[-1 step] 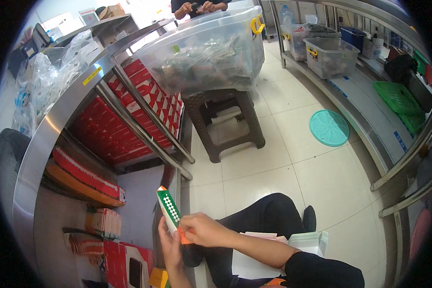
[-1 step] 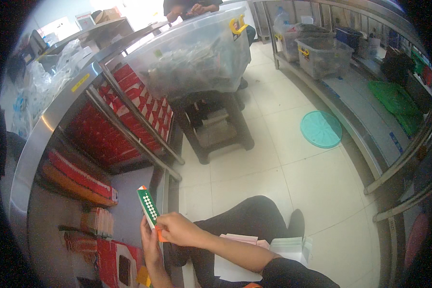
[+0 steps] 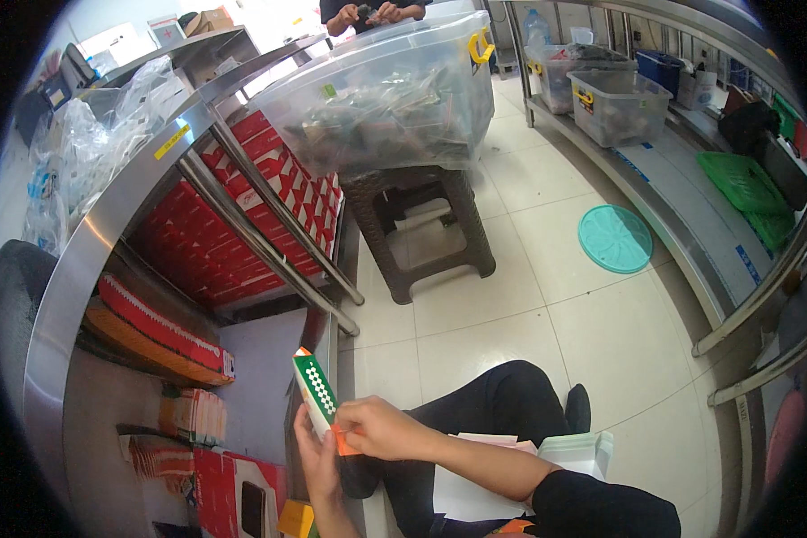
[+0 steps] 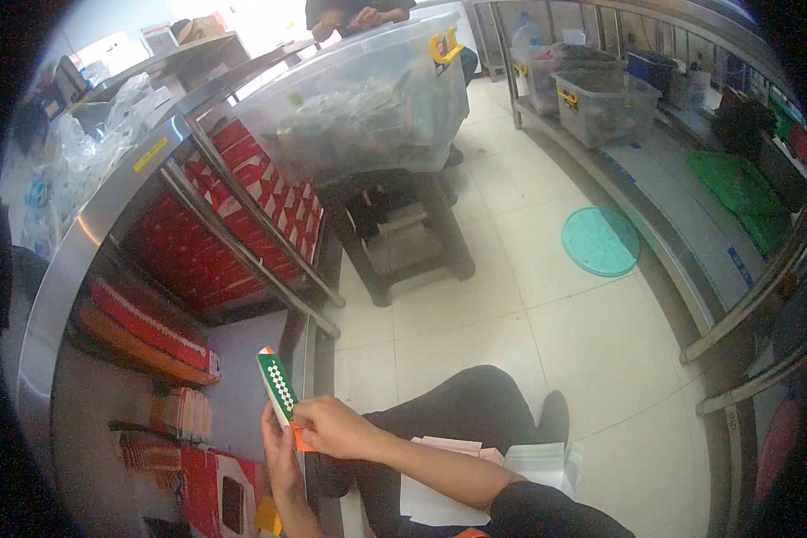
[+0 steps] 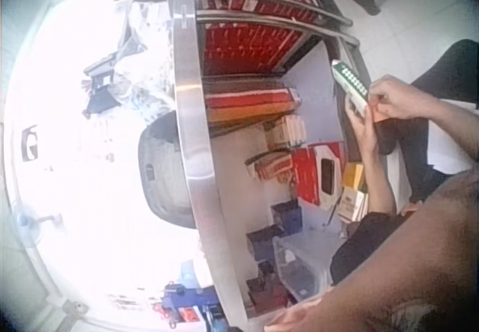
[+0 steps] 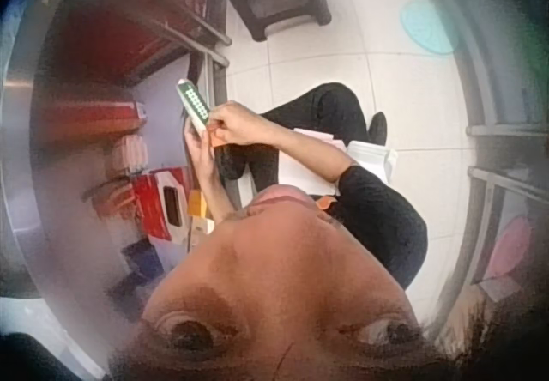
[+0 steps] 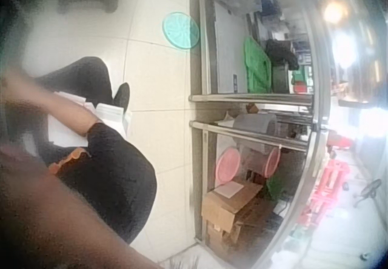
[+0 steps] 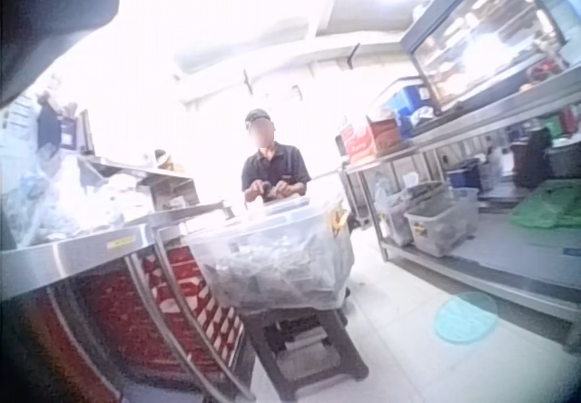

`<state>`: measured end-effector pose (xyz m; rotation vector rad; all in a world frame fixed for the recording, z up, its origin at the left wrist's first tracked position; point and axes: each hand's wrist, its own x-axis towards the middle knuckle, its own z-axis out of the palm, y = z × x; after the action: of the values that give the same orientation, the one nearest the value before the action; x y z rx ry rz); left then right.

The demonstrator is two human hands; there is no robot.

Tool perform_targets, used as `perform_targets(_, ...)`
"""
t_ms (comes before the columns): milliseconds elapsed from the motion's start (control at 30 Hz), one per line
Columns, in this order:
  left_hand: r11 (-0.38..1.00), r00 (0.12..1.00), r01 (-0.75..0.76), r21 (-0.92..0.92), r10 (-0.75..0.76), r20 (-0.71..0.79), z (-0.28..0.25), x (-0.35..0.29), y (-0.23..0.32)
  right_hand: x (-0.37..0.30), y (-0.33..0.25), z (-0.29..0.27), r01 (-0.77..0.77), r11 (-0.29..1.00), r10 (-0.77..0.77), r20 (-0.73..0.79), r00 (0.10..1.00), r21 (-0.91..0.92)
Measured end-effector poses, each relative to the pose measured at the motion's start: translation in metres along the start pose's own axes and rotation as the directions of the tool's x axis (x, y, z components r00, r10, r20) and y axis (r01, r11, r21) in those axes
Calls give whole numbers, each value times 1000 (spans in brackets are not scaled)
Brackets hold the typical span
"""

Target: The person sits on the floor and assembles small, colorful cardboard boxes by folding the flaps and tucking them into place. They handle the boxes one at a time, picking them up from a stack, folding them into shape, and placing the finished boxes back on the stack.

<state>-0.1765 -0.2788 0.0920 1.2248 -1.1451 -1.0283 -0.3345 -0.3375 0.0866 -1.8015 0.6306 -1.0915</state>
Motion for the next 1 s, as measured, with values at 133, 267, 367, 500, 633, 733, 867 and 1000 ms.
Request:
perform_targets(133,1000,997,7,-7,-8,-73,0,2,1,1,-3,5,81,996,-75,-107,991,45)
perform_targets(267,1000,998,-25,5,26,-61,3,-1,10,0,-8,8,103,989,-91,-111,990,103)
perform_targets(367,998,996,-66,15,67,-62,8,2,13,5,-4,0,132,988,-125,-83,989,81)
perform_targets(500,998,991,-53,-23,49,-124,4,8,2,10,0,-7,42,993,-49,59,997,108)
perform_targets(633,985,970,-160,63,168,-173,-5,15,-17,8,-10,-5,-25,951,-2,87,996,309)
perform_targets(733,967,953,-238,93,251,-167,-11,17,-25,2,-21,-2,-65,913,6,145,989,403)
perform_targets(867,921,854,-298,251,375,-361,-6,12,-32,3,-24,-2,-94,915,38,148,988,392)
perform_targets(1000,833,728,-283,475,509,-459,-2,13,-40,4,-20,2,-39,959,4,124,992,280)
